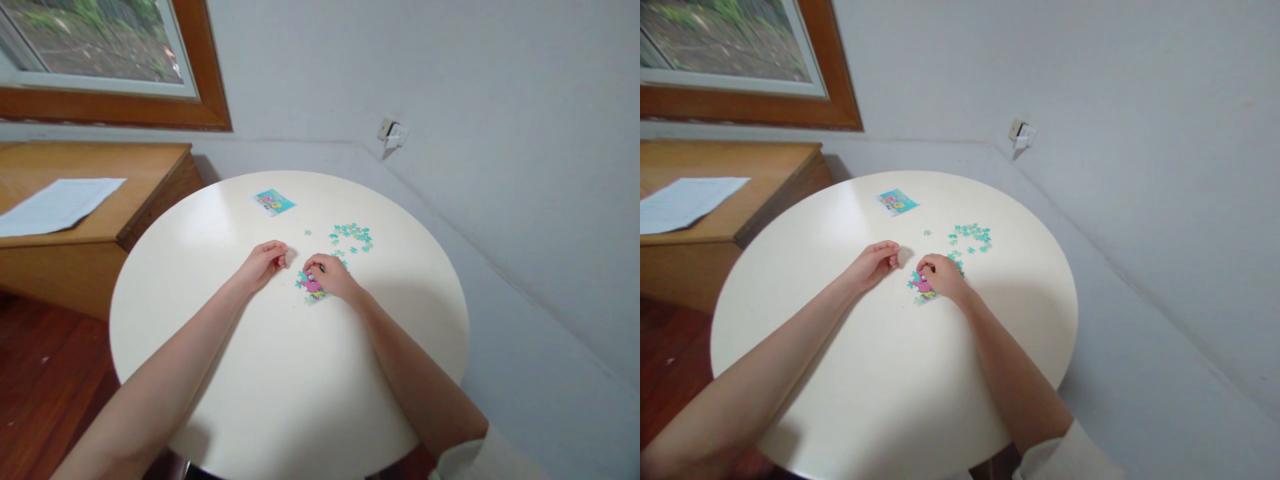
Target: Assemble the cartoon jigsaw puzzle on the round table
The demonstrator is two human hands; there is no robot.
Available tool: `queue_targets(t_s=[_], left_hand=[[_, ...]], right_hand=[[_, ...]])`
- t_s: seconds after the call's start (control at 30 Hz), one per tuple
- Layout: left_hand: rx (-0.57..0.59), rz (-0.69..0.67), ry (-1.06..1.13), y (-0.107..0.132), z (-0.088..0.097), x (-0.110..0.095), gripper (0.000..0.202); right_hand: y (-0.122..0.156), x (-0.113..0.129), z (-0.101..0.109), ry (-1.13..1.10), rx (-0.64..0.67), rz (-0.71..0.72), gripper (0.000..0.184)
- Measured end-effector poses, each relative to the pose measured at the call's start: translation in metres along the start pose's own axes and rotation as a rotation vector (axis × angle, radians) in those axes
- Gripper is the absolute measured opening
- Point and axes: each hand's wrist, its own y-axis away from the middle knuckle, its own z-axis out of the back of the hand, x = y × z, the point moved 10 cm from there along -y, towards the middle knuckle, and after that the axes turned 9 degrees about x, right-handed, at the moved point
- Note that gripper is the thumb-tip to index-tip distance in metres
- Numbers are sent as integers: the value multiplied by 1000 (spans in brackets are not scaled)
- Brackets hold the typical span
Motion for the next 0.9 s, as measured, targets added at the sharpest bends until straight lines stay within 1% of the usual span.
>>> queue_targets(t_s=[0.13, 0.3, 0.53, 0.63, 0.8, 0.9], left_hand=[[-26, 28, 102, 0, 4, 2, 9], [-48, 66, 198, 1, 6, 7, 14], [-81, 77, 258, 0, 10, 9, 15], [-102, 87, 298, 0, 12, 10, 17], [-136, 124, 376, 2, 13, 13, 20], [-146, 139, 413, 2, 13, 15, 20]], right_hand=[[0, -2, 0, -22, 1, -18, 28], [-1, -10, 0, -101, -8, -68, 29], [-4, -20, 0, -270, -39, -82, 23], [-5, -27, 8, -424, -75, -106, 20], [-2, -52, 32, -843, -261, -120, 16], [-1, -66, 35, -1072, -315, -157, 18]])
